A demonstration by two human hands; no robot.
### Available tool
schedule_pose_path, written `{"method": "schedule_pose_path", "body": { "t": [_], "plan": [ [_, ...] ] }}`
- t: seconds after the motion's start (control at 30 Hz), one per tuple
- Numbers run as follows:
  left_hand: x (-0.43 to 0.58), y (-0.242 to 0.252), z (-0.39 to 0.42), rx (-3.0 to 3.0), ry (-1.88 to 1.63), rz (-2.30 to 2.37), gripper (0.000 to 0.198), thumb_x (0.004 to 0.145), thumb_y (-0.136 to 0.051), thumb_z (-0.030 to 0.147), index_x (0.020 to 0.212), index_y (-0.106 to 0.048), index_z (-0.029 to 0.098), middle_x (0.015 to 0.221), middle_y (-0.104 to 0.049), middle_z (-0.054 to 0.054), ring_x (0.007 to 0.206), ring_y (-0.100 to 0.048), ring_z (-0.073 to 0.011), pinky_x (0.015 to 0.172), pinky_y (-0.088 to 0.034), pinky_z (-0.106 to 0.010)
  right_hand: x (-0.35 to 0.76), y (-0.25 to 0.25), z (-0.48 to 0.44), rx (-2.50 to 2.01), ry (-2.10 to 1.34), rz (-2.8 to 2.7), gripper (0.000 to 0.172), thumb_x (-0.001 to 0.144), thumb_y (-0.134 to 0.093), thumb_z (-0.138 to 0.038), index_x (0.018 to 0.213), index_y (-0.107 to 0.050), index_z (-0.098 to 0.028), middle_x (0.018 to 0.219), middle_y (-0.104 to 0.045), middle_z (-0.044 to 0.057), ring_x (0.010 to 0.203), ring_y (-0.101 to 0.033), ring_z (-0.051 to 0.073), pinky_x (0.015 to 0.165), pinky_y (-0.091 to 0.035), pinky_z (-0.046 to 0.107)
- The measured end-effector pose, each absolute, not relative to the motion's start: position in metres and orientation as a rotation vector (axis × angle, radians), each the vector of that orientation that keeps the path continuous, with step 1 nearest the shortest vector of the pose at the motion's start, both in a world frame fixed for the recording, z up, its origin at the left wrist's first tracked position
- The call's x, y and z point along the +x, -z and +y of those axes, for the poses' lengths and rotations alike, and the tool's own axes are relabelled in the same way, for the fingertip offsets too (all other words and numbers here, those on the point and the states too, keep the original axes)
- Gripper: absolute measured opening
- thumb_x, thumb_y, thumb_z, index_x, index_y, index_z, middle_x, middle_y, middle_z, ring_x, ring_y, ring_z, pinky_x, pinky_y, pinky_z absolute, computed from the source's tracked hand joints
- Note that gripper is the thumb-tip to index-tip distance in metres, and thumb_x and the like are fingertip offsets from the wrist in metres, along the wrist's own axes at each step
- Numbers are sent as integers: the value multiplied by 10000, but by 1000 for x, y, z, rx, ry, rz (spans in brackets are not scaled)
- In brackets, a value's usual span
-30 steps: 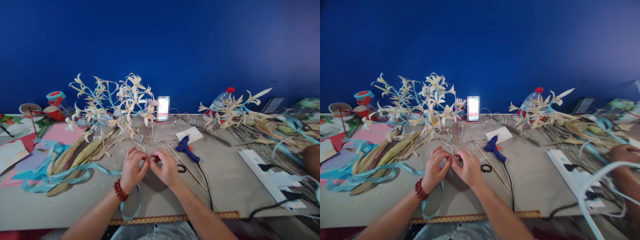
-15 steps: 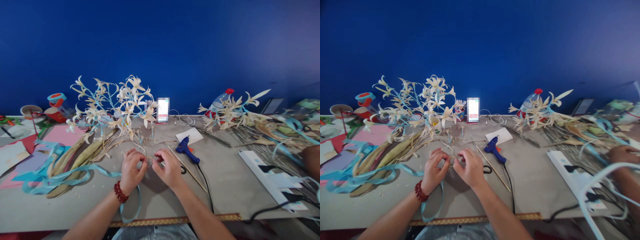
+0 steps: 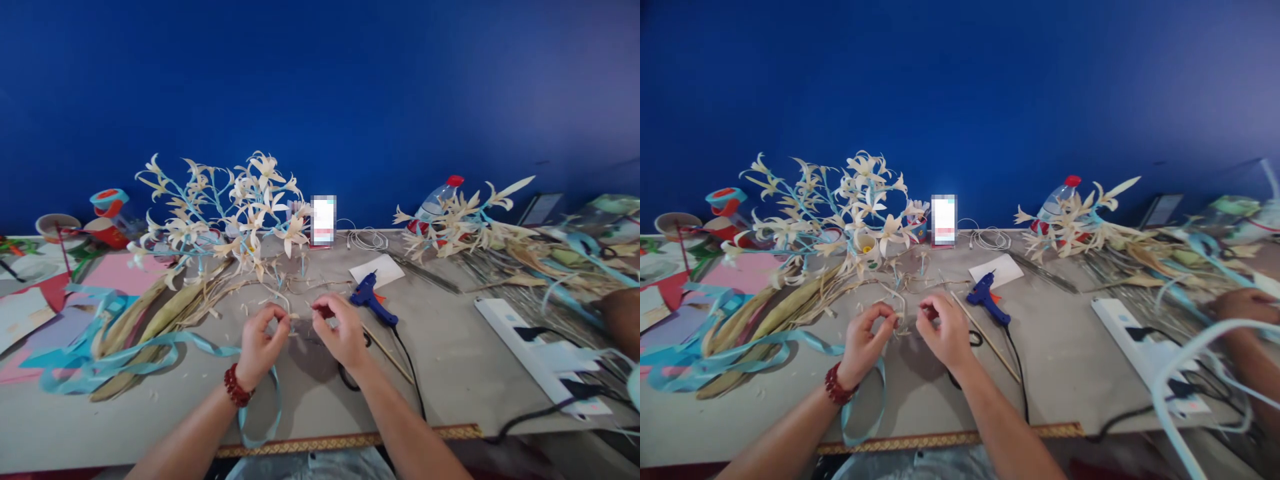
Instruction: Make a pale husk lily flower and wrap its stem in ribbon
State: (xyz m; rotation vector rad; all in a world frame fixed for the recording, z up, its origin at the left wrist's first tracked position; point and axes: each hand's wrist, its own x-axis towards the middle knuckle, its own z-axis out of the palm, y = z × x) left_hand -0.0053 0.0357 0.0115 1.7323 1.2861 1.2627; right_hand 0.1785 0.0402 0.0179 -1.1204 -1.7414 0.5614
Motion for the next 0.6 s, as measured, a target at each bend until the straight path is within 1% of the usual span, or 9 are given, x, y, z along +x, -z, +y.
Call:
{"method": "schedule_pose_path", "body": {
  "t": [0.07,0.13,0.2,0.3,0.33,0.4,0.47,0.53,0.6],
  "plan": [
    [-4,-11,37,1441,-1114,1164,170,825,-543,240,663,-553,190,611,-552,8,600,-502,-142,594,-390,-248,177,-20,41,-969,-834,-1731,232,837,-513,-144,1043,-607,-193,975,-599,59,778,-597,153,673,-489,260],
    [-3,-9,39,1176,-1005,1055,172,800,-560,251,647,-521,183,569,-511,26,533,-445,-111,512,-319,-214,175,-23,41,-856,-999,-1754,297,829,-529,-147,1107,-616,-204,1042,-584,66,816,-599,153,690,-500,262],
    [-3,-8,39,1004,-920,983,158,766,-582,246,647,-507,175,550,-484,36,493,-399,-89,462,-243,-197,174,-23,42,-796,-1075,-1776,222,816,-568,-163,1017,-656,-199,975,-592,51,795,-588,150,695,-491,266],
    [-1,-9,39,903,-808,912,156,747,-595,257,650,-514,165,528,-452,42,461,-366,-78,431,-173,-196,172,-20,42,-816,-1210,-1680,38,798,-637,-215,789,-658,-184,805,-596,15,724,-564,137,649,-459,249],
    [-1,-10,39,892,-793,902,158,757,-589,269,661,-524,163,539,-460,36,471,-382,-82,431,-183,-195,171,-18,43,-850,-1303,-1588,73,790,-657,-242,749,-646,-182,755,-592,2,681,-554,127,618,-448,240],
    [-1,-12,38,923,-830,907,136,790,-568,281,729,-567,160,622,-519,10,539,-451,-103,468,-270,-197,169,-14,43,-934,-1519,-1342,146,771,-690,-303,716,-640,-178,686,-589,-19,585,-527,102,555,-427,223],
    [-1,-14,38,1037,-937,912,127,822,-547,272,823,-610,162,737,-570,-15,660,-511,-132,587,-381,-224,167,-10,43,-1001,-1682,-1094,204,737,-727,-356,709,-651,-169,646,-597,-30,508,-493,78,504,-412,208],
    [-2,-14,38,1197,-1020,910,132,836,-556,272,867,-629,166,801,-582,-26,749,-525,-156,696,-416,-260,165,-8,44,-1038,-1749,-952,248,697,-764,-384,692,-660,-158,604,-592,-36,476,-470,65,476,-400,194],
    [-2,-12,38,1347,-1049,910,126,841,-580,285,845,-629,169,820,-579,-33,791,-524,-173,725,-417,-277,164,-8,44,-1047,-1773,-877,275,666,-791,-393,673,-651,-157,552,-564,-50,456,-452,59,453,-386,182]
  ]
}}
